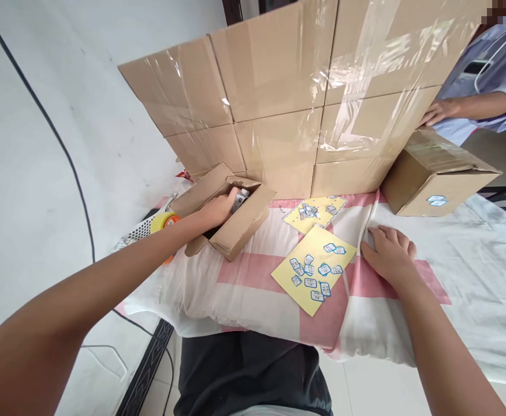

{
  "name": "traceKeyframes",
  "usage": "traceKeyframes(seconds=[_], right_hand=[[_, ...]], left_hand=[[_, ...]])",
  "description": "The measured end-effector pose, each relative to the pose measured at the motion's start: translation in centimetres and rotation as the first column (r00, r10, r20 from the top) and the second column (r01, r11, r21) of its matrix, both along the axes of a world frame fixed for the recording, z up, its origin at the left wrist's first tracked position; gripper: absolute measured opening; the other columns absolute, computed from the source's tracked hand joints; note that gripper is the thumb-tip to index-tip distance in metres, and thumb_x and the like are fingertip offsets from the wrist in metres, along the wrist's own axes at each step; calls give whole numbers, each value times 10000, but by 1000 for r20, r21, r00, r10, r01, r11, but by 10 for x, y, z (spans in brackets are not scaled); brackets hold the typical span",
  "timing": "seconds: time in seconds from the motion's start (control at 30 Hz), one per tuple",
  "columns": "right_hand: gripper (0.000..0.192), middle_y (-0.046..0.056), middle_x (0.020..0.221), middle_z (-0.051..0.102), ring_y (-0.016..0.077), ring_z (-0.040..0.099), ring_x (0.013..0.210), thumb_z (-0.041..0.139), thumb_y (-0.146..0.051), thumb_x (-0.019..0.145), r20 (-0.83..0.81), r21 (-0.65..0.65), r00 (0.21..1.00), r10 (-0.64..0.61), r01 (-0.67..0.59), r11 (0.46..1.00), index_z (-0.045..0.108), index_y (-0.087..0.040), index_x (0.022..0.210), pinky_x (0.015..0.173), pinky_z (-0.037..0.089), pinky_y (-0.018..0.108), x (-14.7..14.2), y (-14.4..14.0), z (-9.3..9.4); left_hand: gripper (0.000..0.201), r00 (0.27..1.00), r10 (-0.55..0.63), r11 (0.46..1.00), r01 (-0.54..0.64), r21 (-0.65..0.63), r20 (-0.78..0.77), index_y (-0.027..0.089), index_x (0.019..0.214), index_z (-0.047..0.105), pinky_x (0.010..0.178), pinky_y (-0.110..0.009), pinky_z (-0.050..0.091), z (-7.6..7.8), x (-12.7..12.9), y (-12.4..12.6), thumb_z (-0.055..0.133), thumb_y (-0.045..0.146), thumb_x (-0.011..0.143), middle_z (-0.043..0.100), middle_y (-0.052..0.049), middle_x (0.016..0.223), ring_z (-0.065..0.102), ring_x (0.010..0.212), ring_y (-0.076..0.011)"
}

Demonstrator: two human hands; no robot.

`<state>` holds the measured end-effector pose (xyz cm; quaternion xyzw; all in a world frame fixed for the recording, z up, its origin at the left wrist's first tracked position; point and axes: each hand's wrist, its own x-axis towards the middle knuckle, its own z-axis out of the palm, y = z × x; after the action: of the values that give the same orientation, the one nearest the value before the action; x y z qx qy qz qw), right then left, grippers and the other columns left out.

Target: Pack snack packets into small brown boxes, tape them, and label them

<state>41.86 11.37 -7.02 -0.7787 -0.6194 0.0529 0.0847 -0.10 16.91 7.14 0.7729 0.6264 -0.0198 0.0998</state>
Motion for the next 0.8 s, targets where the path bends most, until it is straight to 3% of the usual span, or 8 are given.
traceKeyframes(seconds=[0.13,0.27,0.37,0.47,0.53,0.6,0.7,0.8], right_hand=[[628,113,1600,361,362,235,1499,251,-538,926,15,-25,1000,0,0,1000,467,-224,1425,1203,250,551,-1,0,3],[634,108,1604,358,367,251,1493,237,-537,929,16,-30,1000,-8,8,1000,463,-220,1429,1205,251,548,-3,0,4],[630,115,1601,368,382,267,1487,255,-536,928,5,-15,1000,2,-2,1000,465,-221,1431,1200,260,568,0,0,2],[609,135,1566,417,420,345,1443,305,-532,911,-45,27,999,-13,14,1000,520,-215,1385,1171,306,599,1,-5,4],[549,156,1497,491,417,460,1362,341,-507,908,-116,172,993,-34,53,984,583,-210,1301,1120,387,579,-6,-9,16],[455,163,1388,580,373,547,1284,378,-471,925,-178,406,982,67,11,914,630,-209,1199,1093,437,520,-25,-10,37],[353,131,1281,660,306,609,1222,451,-434,952,-239,610,864,443,-221,761,654,-216,1141,1090,458,462,-78,9,78],[419,99,1341,657,305,616,1231,470,-488,964,-368,609,661,654,-361,706,635,-246,1264,1071,467,508,-148,54,110]], left_hand=[[656,997,17,999,-15,34,-76,273,1535,329,883,-456,487,1,-2,-3,521,373,916,680,-172,1279,658,1116,-363],[595,992,24,999,-29,-37,-120,327,1476,471,876,-459,502,21,-9,-15,556,422,895,711,-124,1235,671,1087,-360],[546,986,144,986,-150,72,84,376,1409,531,858,-401,522,37,-25,-53,548,557,895,717,-47,1204,671,1067,-302],[525,837,248,811,-454,368,487,367,1384,525,875,-354,539,25,-41,-114,570,562,899,667,-29,1189,640,1110,-248],[477,772,189,658,-558,505,607,318,1323,551,899,-362,548,-4,-44,-149,601,526,896,614,-53,1152,622,1096,-241],[554,727,141,567,-616,548,672,287,1342,506,876,-383,577,-38,-39,-167,664,514,862,546,-78,1129,613,1052,-241],[634,697,79,451,-662,598,713,267,1343,472,950,-434,578,-75,-25,-161,730,513,819,437,-108,1202,576,1142,-257],[664,724,-16,294,-656,696,689,237,1320,487,1024,-479,537,-86,-13,-138,777,497,783,345,-121,1305,488,1293,-292]])
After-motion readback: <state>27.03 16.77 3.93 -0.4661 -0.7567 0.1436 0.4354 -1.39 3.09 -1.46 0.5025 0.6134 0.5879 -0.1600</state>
